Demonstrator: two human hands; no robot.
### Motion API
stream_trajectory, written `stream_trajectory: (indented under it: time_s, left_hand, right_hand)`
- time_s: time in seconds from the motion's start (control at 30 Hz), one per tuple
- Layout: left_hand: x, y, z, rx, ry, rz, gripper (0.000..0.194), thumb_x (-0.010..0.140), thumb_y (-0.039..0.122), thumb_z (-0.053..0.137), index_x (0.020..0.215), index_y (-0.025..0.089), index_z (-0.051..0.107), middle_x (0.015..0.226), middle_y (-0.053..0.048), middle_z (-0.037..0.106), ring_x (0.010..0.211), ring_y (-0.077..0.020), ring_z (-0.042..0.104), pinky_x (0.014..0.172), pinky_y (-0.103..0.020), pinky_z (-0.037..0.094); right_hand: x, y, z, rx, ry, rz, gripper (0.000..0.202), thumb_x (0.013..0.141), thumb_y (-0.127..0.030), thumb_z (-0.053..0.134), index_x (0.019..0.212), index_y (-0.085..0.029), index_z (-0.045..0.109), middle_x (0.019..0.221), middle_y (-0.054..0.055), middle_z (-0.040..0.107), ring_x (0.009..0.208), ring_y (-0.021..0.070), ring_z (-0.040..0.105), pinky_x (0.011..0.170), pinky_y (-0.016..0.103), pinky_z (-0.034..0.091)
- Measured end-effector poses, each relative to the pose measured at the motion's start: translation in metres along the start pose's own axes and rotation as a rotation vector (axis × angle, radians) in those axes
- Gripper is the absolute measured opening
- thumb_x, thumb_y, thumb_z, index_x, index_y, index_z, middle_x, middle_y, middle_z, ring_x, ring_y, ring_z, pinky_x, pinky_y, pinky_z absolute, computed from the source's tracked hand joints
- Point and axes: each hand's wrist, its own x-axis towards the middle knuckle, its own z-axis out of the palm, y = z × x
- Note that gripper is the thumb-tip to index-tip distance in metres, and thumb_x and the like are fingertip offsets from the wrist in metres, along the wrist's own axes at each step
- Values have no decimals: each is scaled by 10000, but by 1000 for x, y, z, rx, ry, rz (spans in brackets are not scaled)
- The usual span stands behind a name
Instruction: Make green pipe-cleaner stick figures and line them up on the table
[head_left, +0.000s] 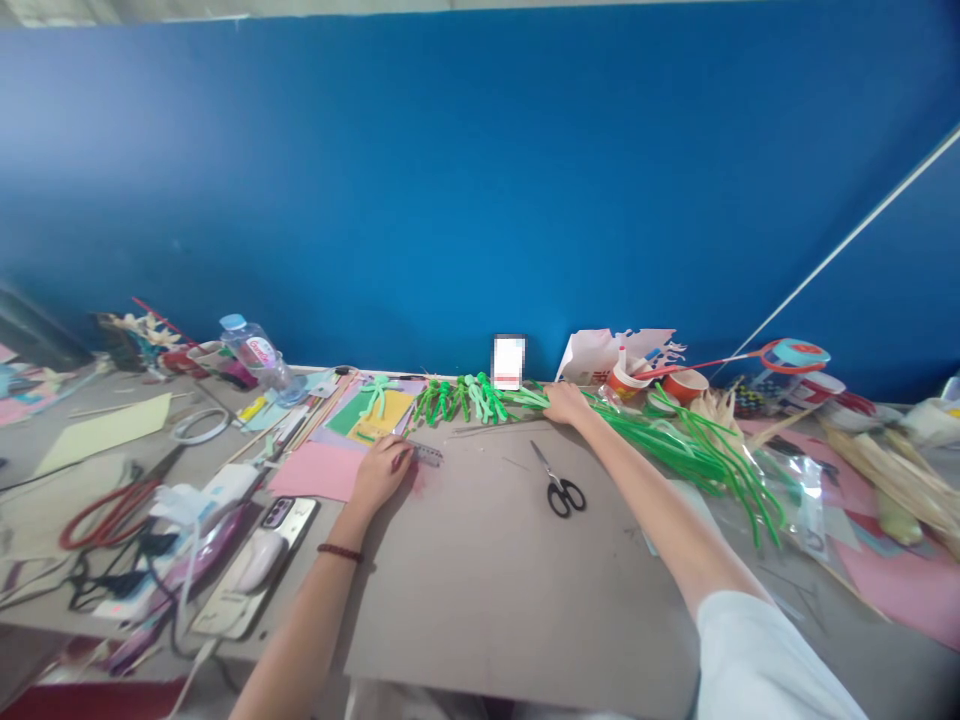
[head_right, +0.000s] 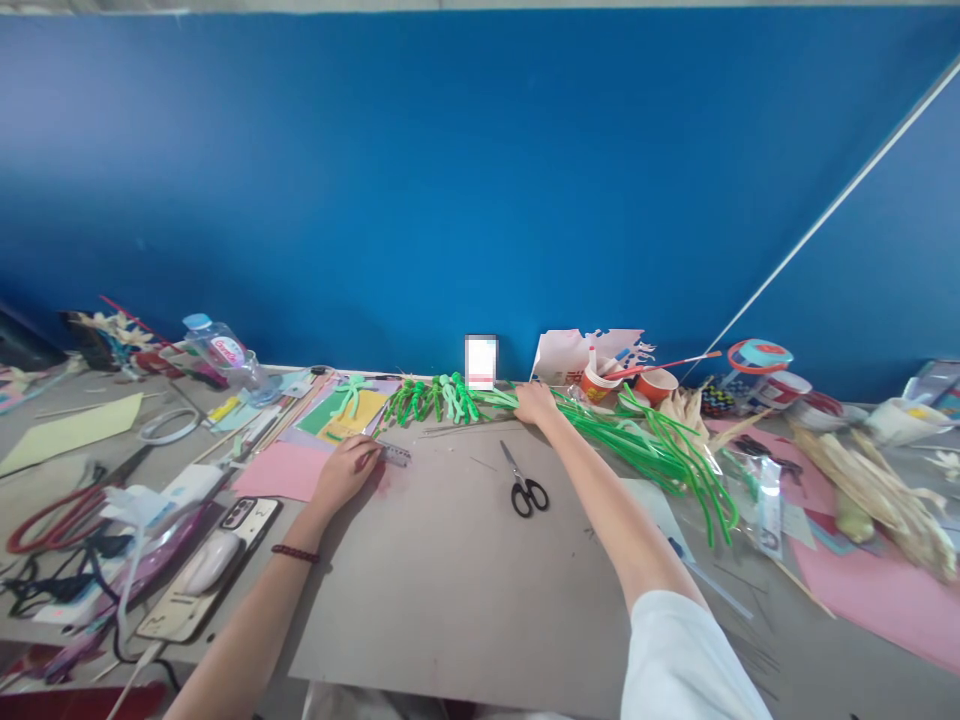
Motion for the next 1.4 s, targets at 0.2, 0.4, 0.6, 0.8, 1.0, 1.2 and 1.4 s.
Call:
stream_trajectory:
  time_s: [0.2, 0.4, 0.6, 0.8, 1.0, 1.2, 1.4]
  left_hand:
    - [0, 2, 0, -10, 17, -6, 213, 870, 293, 450, 876, 226, 652, 929, -62, 648, 921, -211, 581, 860, -365, 479]
    - [1, 2, -1, -37, 12, -4, 207, 873, 290, 452, 873, 217, 646, 908, -55, 647, 907, -203, 584, 860, -357, 472]
    - [1, 4, -2, -32, 14, 14, 214, 871, 297, 458, 914, 211, 649, 926, -60, 650, 920, -205, 584, 861, -351, 471]
    - [1, 5, -2, -30, 1, -10, 226, 870, 310, 449, 897, 214, 652, 922, -58, 653, 919, -212, 586, 863, -365, 470]
    - [2, 5, -2, -13, 7, 6, 223, 871, 308, 454, 887, 210, 654, 925, -63, 656, 913, -211, 587, 858, -366, 474]
    - [1, 2, -1, -19, 7, 9, 222, 873, 309, 453, 876, 218, 656, 927, -56, 653, 920, -209, 583, 863, -359, 472]
    - [2, 4, -2, -31, -2, 1, 223, 876, 295, 445, 870, 216, 654, 927, -50, 647, 926, -206, 576, 866, -354, 463]
  right_hand:
    - [-1, 15, -13, 204, 46, 24, 380, 784, -261, 555, 1152, -168, 546, 1059, 115, 664, 886, 225, 626, 701, 252, 438]
    - [-1, 22, -33, 364, 114, 38, 308, 846, -281, 467, 1082, -118, 578, 864, 70, 699, 732, 177, 632, 614, 211, 437]
    - [-1, 23, -34, 381, 129, 18, 293, 864, -299, 457, 1042, -112, 595, 886, 75, 699, 766, 184, 631, 645, 216, 443]
    - [-5, 11, -19, 302, 29, -114, 250, 811, -278, 573, 1032, -180, 634, 1005, 88, 692, 899, 244, 631, 757, 255, 443]
    - [-14, -3, -12, 62, 103, -276, 508, 786, -294, 628, 1267, -189, 505, 1279, 128, 548, 1173, 299, 494, 956, 363, 382]
    - [-47, -4, -8, 7, 173, -242, 505, 794, -292, 620, 1260, -147, 492, 1291, 119, 527, 1204, 267, 454, 994, 338, 357]
    - [-83, -13, 10, -114, 113, 84, 212, 894, -237, 450, 996, -133, 605, 911, 130, 674, 861, 245, 639, 717, 302, 461]
